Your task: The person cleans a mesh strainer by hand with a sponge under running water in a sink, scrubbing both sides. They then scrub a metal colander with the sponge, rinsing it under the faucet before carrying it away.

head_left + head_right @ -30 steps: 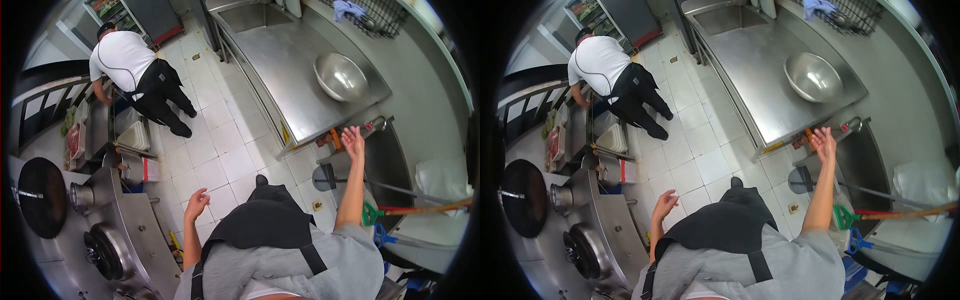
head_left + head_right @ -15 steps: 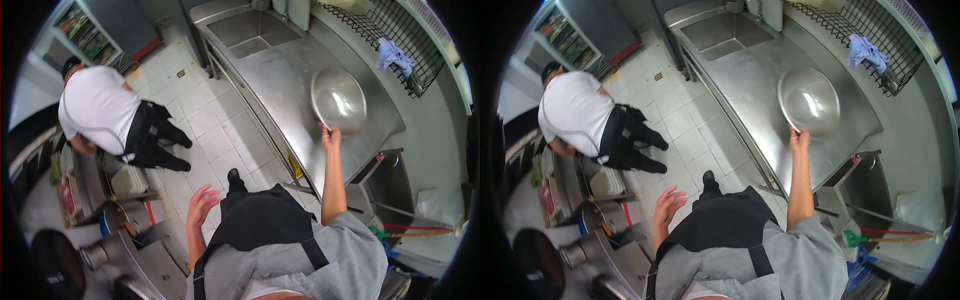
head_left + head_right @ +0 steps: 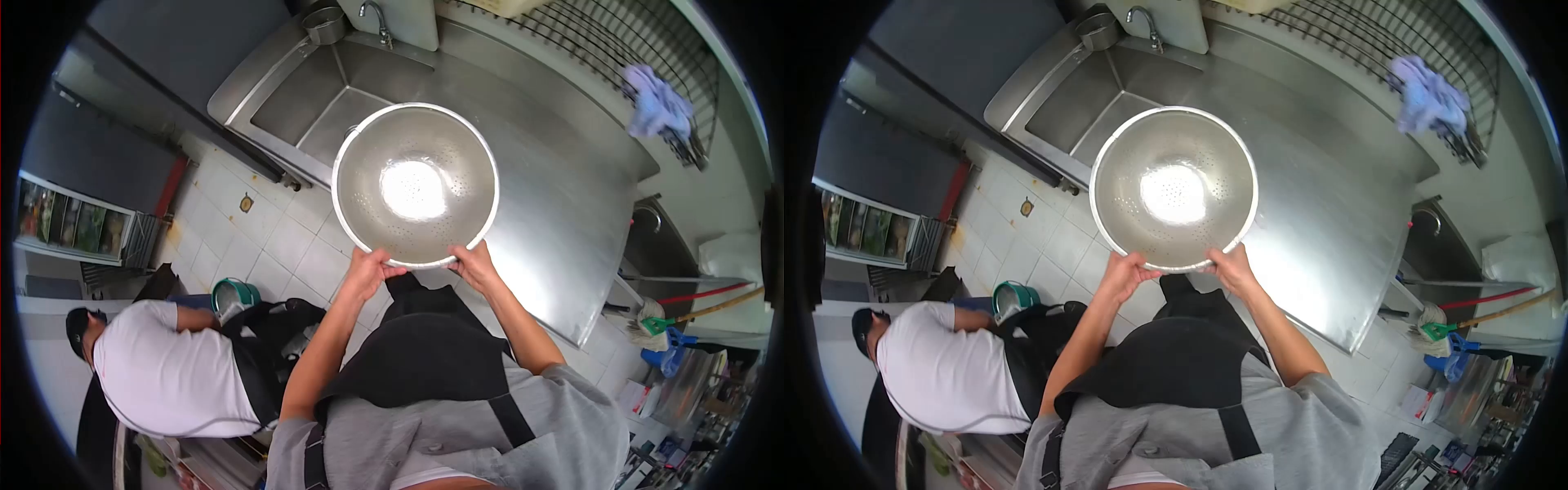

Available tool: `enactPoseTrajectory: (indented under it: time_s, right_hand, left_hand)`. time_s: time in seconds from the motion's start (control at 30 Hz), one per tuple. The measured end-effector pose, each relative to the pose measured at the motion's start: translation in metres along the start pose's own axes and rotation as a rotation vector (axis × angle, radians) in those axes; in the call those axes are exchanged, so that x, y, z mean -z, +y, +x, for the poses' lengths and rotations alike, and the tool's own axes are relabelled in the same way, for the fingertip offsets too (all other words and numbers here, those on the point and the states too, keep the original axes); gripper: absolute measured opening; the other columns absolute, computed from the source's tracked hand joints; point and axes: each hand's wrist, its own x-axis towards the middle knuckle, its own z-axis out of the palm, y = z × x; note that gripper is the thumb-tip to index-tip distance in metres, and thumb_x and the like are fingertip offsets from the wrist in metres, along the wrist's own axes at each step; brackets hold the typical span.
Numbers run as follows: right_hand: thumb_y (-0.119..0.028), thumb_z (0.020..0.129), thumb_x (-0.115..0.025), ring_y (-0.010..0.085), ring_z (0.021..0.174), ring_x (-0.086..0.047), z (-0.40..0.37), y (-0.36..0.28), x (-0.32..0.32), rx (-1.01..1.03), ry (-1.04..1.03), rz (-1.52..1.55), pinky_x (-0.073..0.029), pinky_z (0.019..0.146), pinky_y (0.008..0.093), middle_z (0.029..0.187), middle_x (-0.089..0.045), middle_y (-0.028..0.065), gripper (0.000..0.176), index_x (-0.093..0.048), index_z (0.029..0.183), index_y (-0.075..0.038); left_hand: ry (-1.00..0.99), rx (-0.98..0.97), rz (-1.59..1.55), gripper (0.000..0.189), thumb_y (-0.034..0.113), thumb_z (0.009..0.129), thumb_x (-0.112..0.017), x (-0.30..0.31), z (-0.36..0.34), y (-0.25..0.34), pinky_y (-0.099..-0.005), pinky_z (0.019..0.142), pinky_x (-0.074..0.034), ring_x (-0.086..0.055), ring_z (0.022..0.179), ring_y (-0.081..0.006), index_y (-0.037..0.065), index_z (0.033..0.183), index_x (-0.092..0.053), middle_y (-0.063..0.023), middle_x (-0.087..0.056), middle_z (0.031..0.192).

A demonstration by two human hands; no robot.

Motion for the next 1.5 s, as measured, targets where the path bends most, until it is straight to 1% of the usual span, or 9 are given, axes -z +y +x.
enactPoseTrajectory:
  time_s: [0.2,0.3,0.33,0.4,0.5,0.77,0.9,1.03,1.5]
  right_hand:
    - [-0.013,0.089,-0.068,0.0244,0.105,-0.063,0.094,-0.023,-0.022,0.142,-0.11,-0.163,-0.057,0.086,0.0346,0.124,-0.057,0.0158,0.063,-0.037,0.14,0.006]
    - [-0.031,0.096,-0.059,0.0311,0.119,-0.055,0.116,-0.014,0.063,0.487,0.622,-0.997,-0.048,0.092,0.0394,0.139,-0.046,0.0239,0.061,-0.04,0.142,0.003]
    - [-0.022,0.093,-0.057,0.0417,0.138,-0.032,0.116,-0.002,0.112,0.549,0.905,-1.448,-0.026,0.113,0.0497,0.148,-0.033,0.0296,0.06,-0.037,0.144,0.003]
    - [-0.031,0.095,-0.048,0.0452,0.138,-0.03,0.12,0.007,0.155,0.334,1.291,-1.694,-0.024,0.112,0.0562,0.15,-0.032,0.0296,0.059,-0.04,0.143,0.003]
    - [-0.03,0.096,-0.045,0.0429,0.141,-0.027,0.182,-0.01,0.107,0.233,1.332,-1.612,-0.019,0.114,0.0565,0.152,-0.03,0.0274,0.058,-0.042,0.141,0.004]
    - [-0.021,0.092,-0.052,0.0415,0.137,-0.035,0.466,-0.057,-0.053,0.699,0.706,-1.631,-0.027,0.114,0.0497,0.147,-0.041,0.025,0.046,-0.054,0.131,0.003]
    - [-0.008,0.089,-0.055,0.0393,0.106,-0.061,0.54,-0.119,-0.155,0.711,0.827,-1.22,-0.049,0.093,0.0442,0.111,-0.065,0.0243,0.022,-0.068,0.104,0.004]
    - [-0.006,0.087,-0.059,0.0428,0.091,-0.062,0.635,-0.176,-0.303,0.901,0.382,-1.346,-0.049,0.078,0.0466,0.095,-0.065,0.0228,0.015,-0.068,0.096,0.001]
    - [-0.021,0.068,-0.078,0.0369,0.12,-0.055,0.927,-0.194,-0.386,0.298,0.398,-1.573,-0.045,0.103,0.0415,0.125,-0.059,0.0238,0.059,-0.06,0.12,0.0]
  left_hand:
    - [0.206,-0.013,-0.081,0.035,0.001,0.082,-0.054,0.065,0.097,0.065,-0.0345,0.043,-0.054,-0.065,0.062,-0.0247,-0.007,0.116,-0.05,-0.0174,-0.064,0.093]
    - [0.259,0.011,-0.027,0.033,0.001,0.081,-0.055,0.113,0.114,0.132,-0.0336,0.04,-0.053,-0.065,0.062,-0.0251,-0.007,0.113,-0.051,-0.0174,-0.064,0.091]
    - [0.253,-0.002,-0.018,0.034,0.001,0.081,-0.054,0.134,0.121,0.143,-0.033,0.04,-0.053,-0.065,0.063,-0.0252,-0.008,0.114,-0.05,-0.0177,-0.064,0.092]
    - [0.302,-0.034,0.02,0.039,0.001,0.081,-0.054,0.145,0.124,0.175,-0.0335,0.041,-0.054,-0.066,0.064,-0.0265,-0.009,0.118,-0.047,-0.0189,-0.064,0.093]
    - [0.276,0.004,0.017,0.042,0.001,0.081,-0.054,0.177,0.155,0.212,-0.0348,0.043,-0.055,-0.067,0.066,-0.0281,-0.009,0.121,-0.045,-0.0196,-0.064,0.097]
    - [0.156,0.109,0.007,0.051,0.003,0.083,-0.053,0.244,0.281,0.259,-0.0394,0.051,-0.061,-0.069,0.083,-0.0336,-0.002,0.132,-0.039,-0.0212,-0.06,0.112]
    - [0.162,0.198,0.042,0.05,0.002,0.084,-0.054,0.29,0.33,0.283,-0.0385,0.046,-0.06,-0.068,0.062,-0.033,-0.009,0.13,-0.038,-0.0248,-0.064,0.099]
    - [0.059,0.282,0.12,0.059,0.005,0.081,-0.057,0.337,0.364,0.312,-0.0395,0.049,-0.061,-0.07,0.076,-0.0345,-0.004,0.136,-0.037,-0.0228,-0.063,0.105]
    - [-0.085,0.375,0.176,0.058,0.008,0.08,-0.057,0.349,0.444,0.368,-0.0356,0.051,-0.062,-0.069,0.079,-0.0306,-0.005,0.134,-0.038,-0.0179,-0.061,0.106]
